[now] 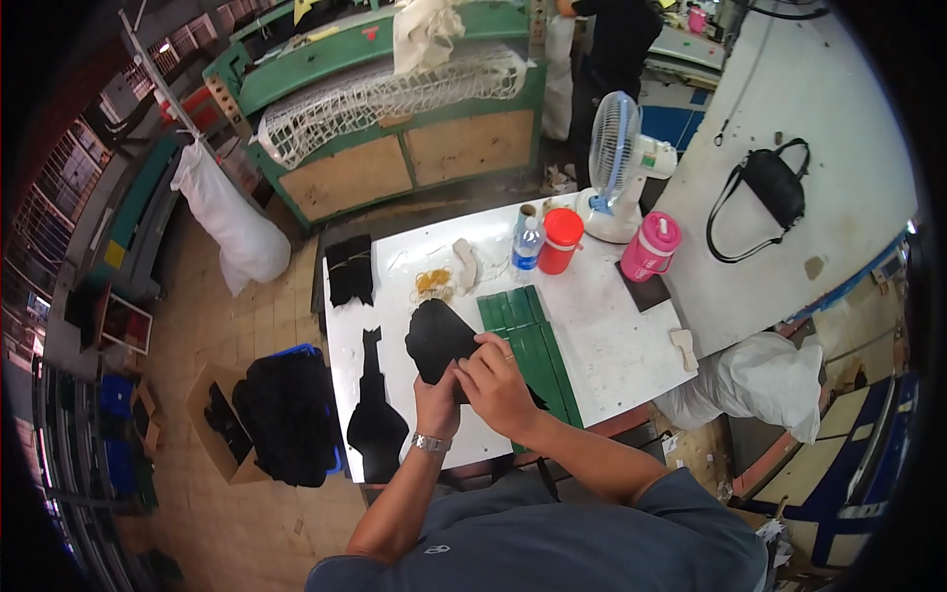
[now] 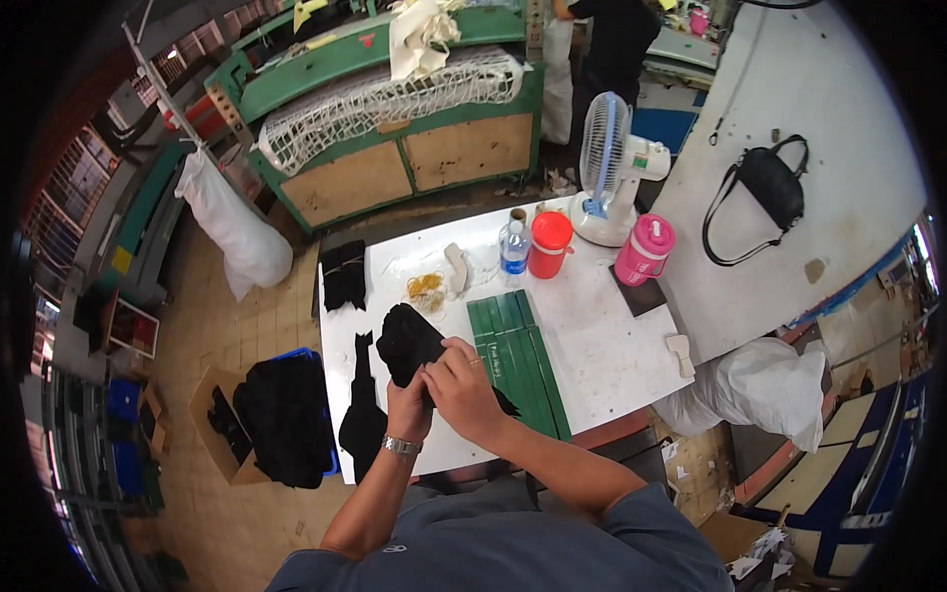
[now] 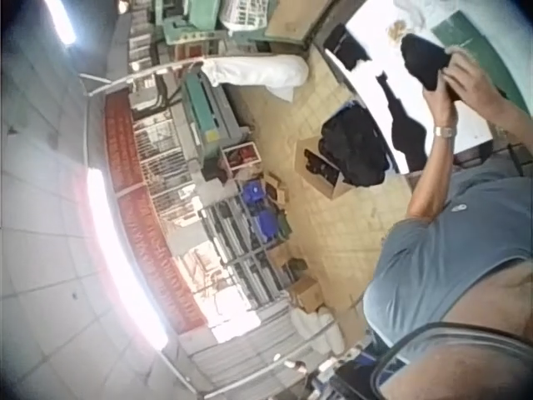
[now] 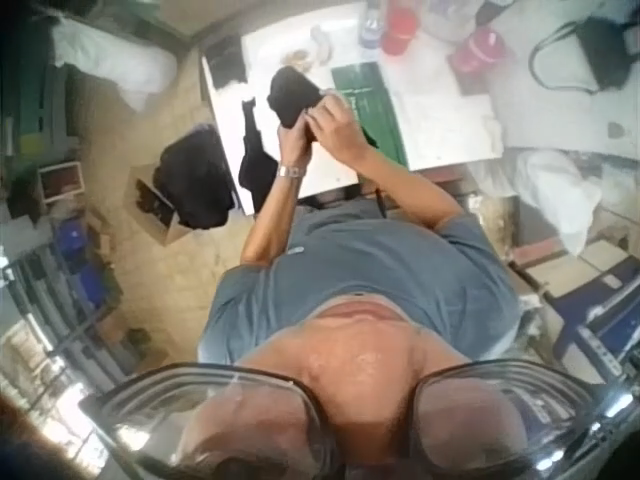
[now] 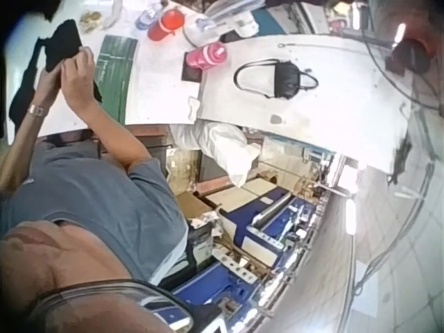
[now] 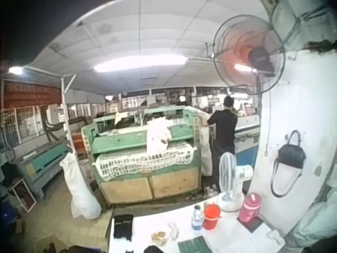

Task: Cutting out shoe component patterns from a sheet of black synthetic fabric using scissors and templates.

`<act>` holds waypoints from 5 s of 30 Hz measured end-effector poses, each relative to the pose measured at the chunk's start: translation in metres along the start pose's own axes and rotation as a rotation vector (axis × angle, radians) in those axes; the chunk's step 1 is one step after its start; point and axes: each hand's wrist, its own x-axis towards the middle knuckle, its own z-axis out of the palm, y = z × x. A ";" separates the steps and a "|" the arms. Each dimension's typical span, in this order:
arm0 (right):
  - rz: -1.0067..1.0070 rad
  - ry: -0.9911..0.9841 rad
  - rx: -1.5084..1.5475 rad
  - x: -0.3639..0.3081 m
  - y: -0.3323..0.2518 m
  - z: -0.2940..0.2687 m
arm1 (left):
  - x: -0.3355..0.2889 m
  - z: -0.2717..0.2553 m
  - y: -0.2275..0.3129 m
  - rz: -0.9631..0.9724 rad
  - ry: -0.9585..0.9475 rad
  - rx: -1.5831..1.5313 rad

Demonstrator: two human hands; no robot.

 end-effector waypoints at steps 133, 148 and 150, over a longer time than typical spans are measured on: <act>0.891 -0.655 1.436 -0.031 0.066 0.004 | -0.057 -0.075 0.014 -0.480 -0.134 -0.172; 0.670 -0.397 1.038 -0.047 0.052 0.018 | -0.063 -0.042 -0.004 -0.279 -0.094 0.069; 0.632 -0.354 0.985 -0.045 0.045 0.016 | -0.064 -0.037 -0.005 -0.290 -0.063 0.071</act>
